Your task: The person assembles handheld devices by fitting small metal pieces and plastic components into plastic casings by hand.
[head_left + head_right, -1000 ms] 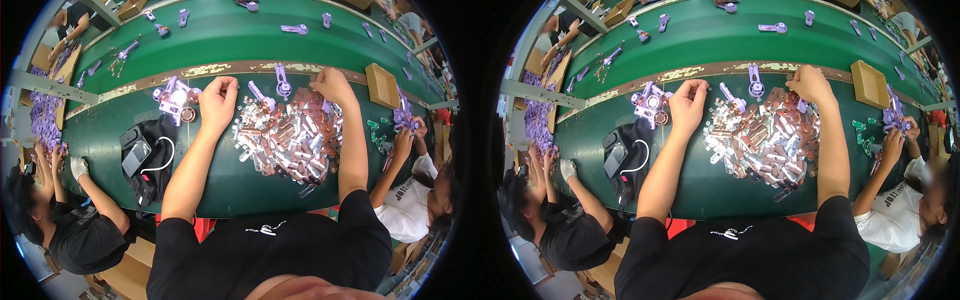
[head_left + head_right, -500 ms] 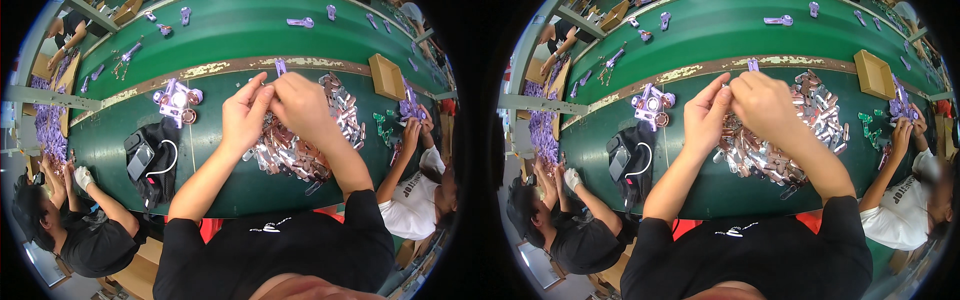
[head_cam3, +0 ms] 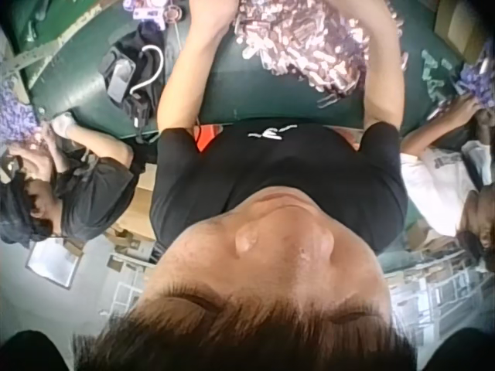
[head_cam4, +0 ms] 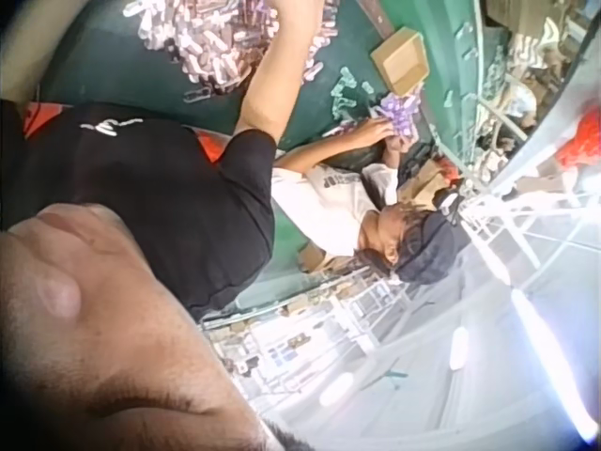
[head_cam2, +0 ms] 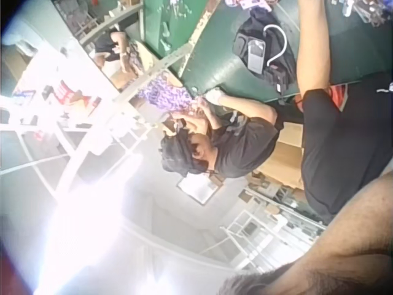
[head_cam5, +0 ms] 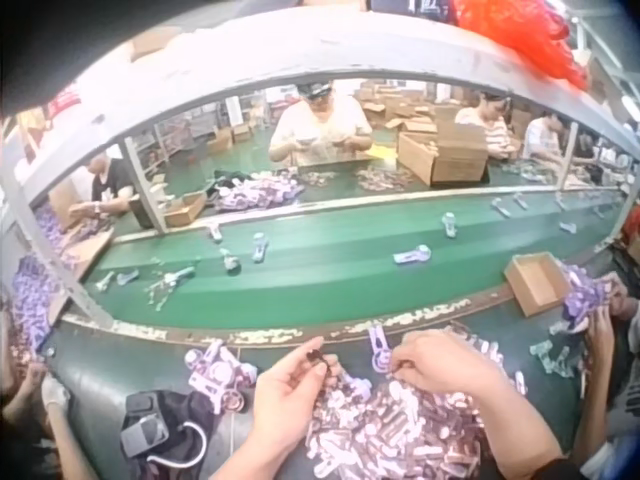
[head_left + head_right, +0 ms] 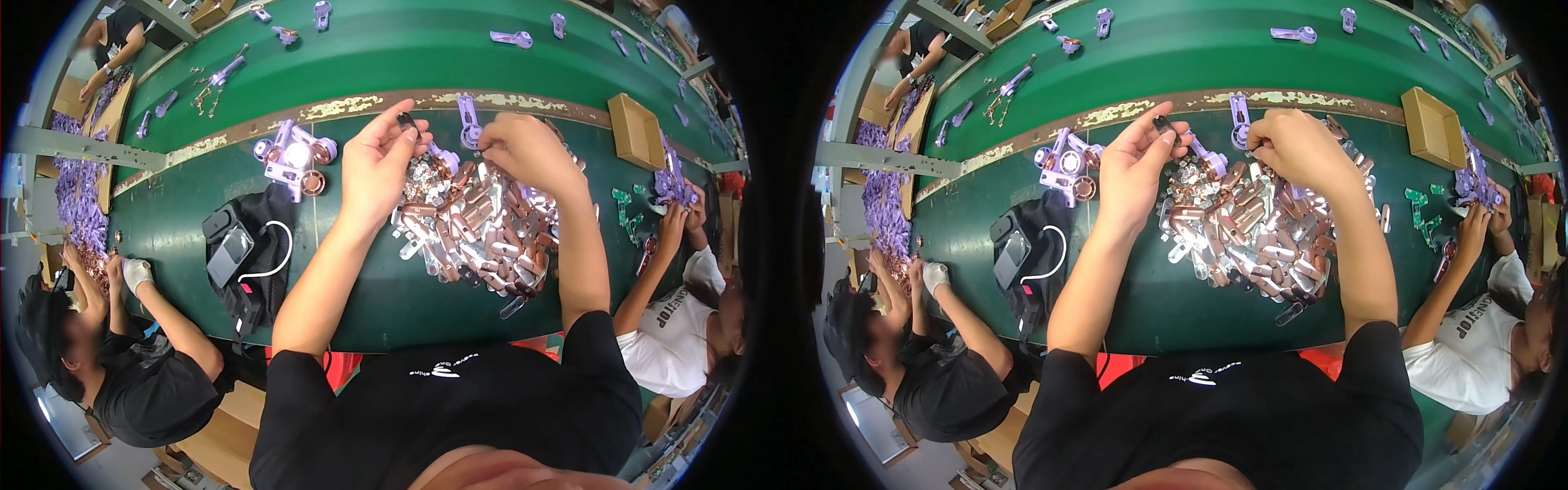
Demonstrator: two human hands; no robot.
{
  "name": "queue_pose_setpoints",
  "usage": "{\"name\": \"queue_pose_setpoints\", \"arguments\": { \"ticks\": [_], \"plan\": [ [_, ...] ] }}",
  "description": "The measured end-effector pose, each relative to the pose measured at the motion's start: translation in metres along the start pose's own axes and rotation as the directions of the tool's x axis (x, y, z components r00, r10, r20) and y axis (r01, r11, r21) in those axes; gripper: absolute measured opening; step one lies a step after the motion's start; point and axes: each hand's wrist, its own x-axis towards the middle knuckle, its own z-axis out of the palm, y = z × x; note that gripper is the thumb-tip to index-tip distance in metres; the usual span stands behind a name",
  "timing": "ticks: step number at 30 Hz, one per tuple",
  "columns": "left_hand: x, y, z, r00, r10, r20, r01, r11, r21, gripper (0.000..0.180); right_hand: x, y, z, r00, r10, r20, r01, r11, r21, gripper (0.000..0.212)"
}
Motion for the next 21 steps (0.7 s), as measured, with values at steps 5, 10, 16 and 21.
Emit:
{"name": "queue_pose_setpoints", "arguments": {
  "ticks": [5,10,16,21],
  "plan": [
    [-0.004,0.005,0.005,0.994,-0.109,0.015,0.110,0.992,-0.063,0.037,0.005,0.010,0.016,0.999,-0.029,-0.019,0.028,0.997,-0.072,0.014],
    [-0.005,0.002,0.004,0.983,-0.177,0.045,0.179,0.983,-0.043,0.029,0.007,0.007,0.016,1.000,-0.007,0.008,0.007,0.998,-0.054,0.012],
    [-0.008,-0.003,0.008,0.984,-0.165,0.068,0.166,0.986,-0.018,0.029,0.009,0.007,0.020,0.998,0.031,0.055,-0.029,0.999,-0.032,0.011],
    [-0.013,-0.009,0.018,0.985,-0.161,0.063,0.157,0.985,0.071,0.027,0.005,-0.014,0.007,0.996,-0.067,-0.062,0.076,0.984,0.160,0.012]
  ]
}}
